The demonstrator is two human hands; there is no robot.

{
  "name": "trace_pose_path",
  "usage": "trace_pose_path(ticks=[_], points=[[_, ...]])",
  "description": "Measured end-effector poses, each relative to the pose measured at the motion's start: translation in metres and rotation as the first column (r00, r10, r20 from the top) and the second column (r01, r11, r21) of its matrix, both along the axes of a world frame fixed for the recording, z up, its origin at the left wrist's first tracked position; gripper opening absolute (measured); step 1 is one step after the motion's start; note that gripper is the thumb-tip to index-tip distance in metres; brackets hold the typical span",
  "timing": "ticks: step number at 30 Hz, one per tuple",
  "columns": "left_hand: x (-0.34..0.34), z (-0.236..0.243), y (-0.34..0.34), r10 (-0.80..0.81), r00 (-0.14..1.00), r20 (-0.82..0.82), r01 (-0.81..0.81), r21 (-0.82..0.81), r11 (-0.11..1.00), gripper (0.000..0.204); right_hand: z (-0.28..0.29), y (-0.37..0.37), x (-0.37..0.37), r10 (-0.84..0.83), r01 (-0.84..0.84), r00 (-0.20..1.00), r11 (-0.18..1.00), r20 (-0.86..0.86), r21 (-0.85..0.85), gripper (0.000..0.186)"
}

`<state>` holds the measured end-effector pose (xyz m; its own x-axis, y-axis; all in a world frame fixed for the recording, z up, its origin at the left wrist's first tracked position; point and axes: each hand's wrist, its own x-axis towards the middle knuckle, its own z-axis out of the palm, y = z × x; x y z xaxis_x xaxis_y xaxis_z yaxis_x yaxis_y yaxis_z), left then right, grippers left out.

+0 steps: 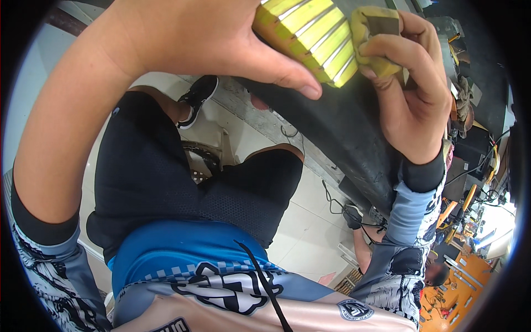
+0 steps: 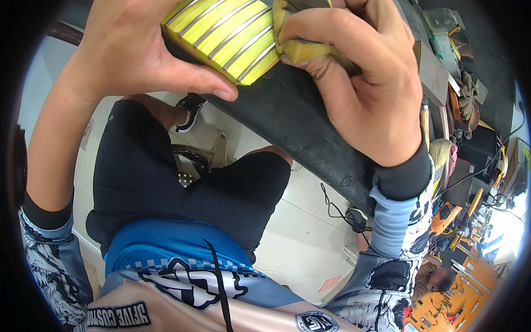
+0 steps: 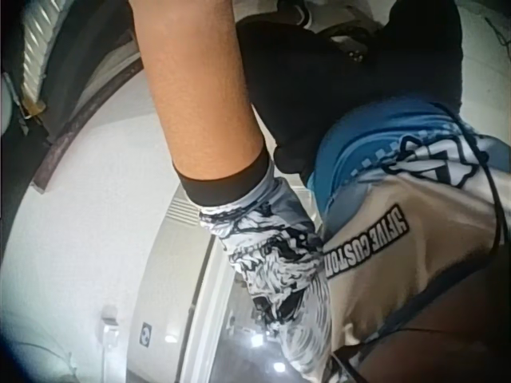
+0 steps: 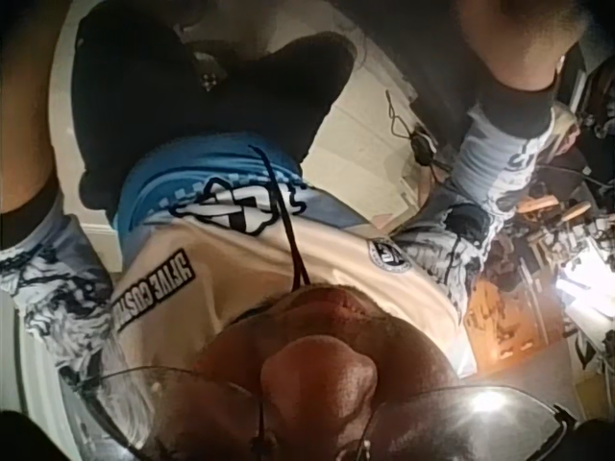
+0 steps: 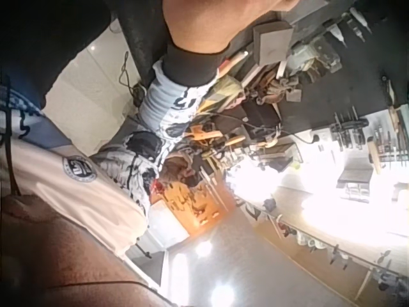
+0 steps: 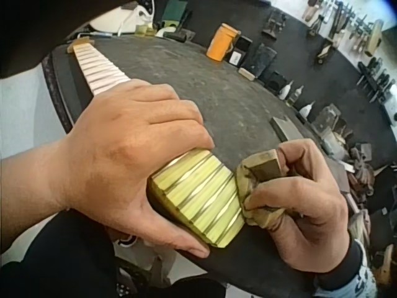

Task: The person is using a piece of sandpaper or an abrasive block to polish the metal frets on an electric guitar neck.

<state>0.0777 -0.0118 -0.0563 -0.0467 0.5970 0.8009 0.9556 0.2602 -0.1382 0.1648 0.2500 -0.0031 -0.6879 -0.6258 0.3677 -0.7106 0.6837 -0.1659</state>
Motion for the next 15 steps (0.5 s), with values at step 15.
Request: trace_pose_path(ticks=[15], points=[[-0.002, -0.003, 0.001, -0.048, 0.998, -0.034, 0.05, 0.045, 0.998, 0.079, 0.003, -0.009, 0.013, 0.04, 0.02, 0.942, 0.985, -0.334, 0.174, 0.038]])
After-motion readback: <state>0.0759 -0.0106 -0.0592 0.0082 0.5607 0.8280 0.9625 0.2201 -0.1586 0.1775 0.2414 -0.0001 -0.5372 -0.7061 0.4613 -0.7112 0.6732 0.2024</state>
